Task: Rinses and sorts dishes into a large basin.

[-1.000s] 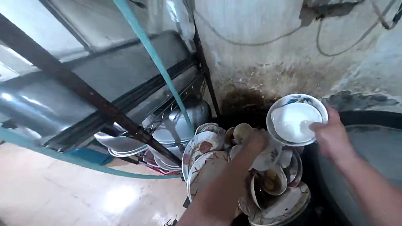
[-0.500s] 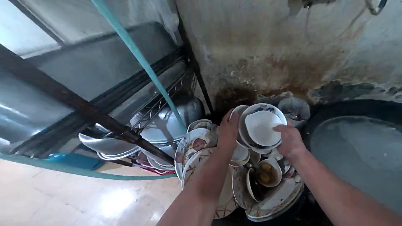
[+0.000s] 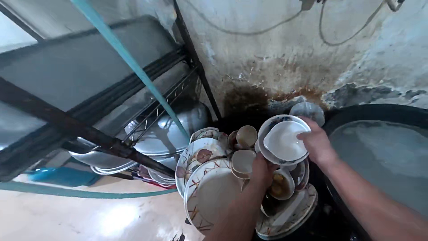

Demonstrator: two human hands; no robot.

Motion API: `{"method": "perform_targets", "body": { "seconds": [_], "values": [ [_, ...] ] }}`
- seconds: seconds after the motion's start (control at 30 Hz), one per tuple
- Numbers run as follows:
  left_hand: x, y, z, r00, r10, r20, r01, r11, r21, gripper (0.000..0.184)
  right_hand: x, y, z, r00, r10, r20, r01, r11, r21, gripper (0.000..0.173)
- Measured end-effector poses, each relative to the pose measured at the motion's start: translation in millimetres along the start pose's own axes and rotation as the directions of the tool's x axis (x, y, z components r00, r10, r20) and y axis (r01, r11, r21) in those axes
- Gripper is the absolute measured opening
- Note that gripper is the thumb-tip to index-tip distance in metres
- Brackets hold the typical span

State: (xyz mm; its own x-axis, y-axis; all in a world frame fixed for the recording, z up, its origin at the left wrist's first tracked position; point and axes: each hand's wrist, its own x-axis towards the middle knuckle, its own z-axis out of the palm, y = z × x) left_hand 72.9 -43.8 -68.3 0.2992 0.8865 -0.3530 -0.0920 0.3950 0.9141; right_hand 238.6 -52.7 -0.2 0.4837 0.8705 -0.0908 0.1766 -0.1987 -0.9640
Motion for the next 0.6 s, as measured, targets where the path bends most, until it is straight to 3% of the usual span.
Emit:
{"method": "perform_targets", "body": {
  "seconds": [0.03,0.1,0.2,0.3,0.43,0.53,0.6],
  "values": [
    [1.6,-8.9,0.8,0.997,0.033,0.075,-0.051,0.967,0.248,0.038,-0.1,-5.8,-4.7,0.998,-0.068,-0.015,0.067,0.995,-0.068,0.061],
    [6.2,-17.5,11.6,0.976,0.022,0.216,-0.163,0.730,0.664,0.035,-3.4,-14.1,-11.7,0.972,-0.233,-0.030,0.224,0.957,-0.187,0.055],
    [5.5,-21.7,31.5,0.935,-0.109,0.336,-0.286,0.324,0.902,0.039,-11.1,-13.6,-12.0,0.858,-0.513,0.012,0.494,0.819,-0.292,0.046],
    [5.4,-20.0,43.9,0.915,-0.262,0.306,-0.292,0.091,0.952,0.049,-17.2,-9.5,-7.6,0.698,-0.710,0.096,0.692,0.634,-0.345,0.041],
    [5.7,-14.9,34.8,0.865,-0.255,0.433,-0.439,0.035,0.898,0.041,-16.4,-4.5,-8.2,0.596,-0.787,0.161,0.764,0.493,-0.416,0.043],
    [5.9,-11.1,16.6,0.791,-0.142,0.596,-0.596,0.046,0.802,0.028,-10.3,-1.0,-22.2,0.672,-0.736,0.083,0.704,0.600,-0.379,0.041],
    [-2.9,-1.5,1.7,0.700,0.057,0.712,-0.712,-0.021,0.702,0.020,-9.3,0.2,-34.9,0.781,-0.623,-0.042,0.583,0.752,-0.308,0.041]
  ]
}}
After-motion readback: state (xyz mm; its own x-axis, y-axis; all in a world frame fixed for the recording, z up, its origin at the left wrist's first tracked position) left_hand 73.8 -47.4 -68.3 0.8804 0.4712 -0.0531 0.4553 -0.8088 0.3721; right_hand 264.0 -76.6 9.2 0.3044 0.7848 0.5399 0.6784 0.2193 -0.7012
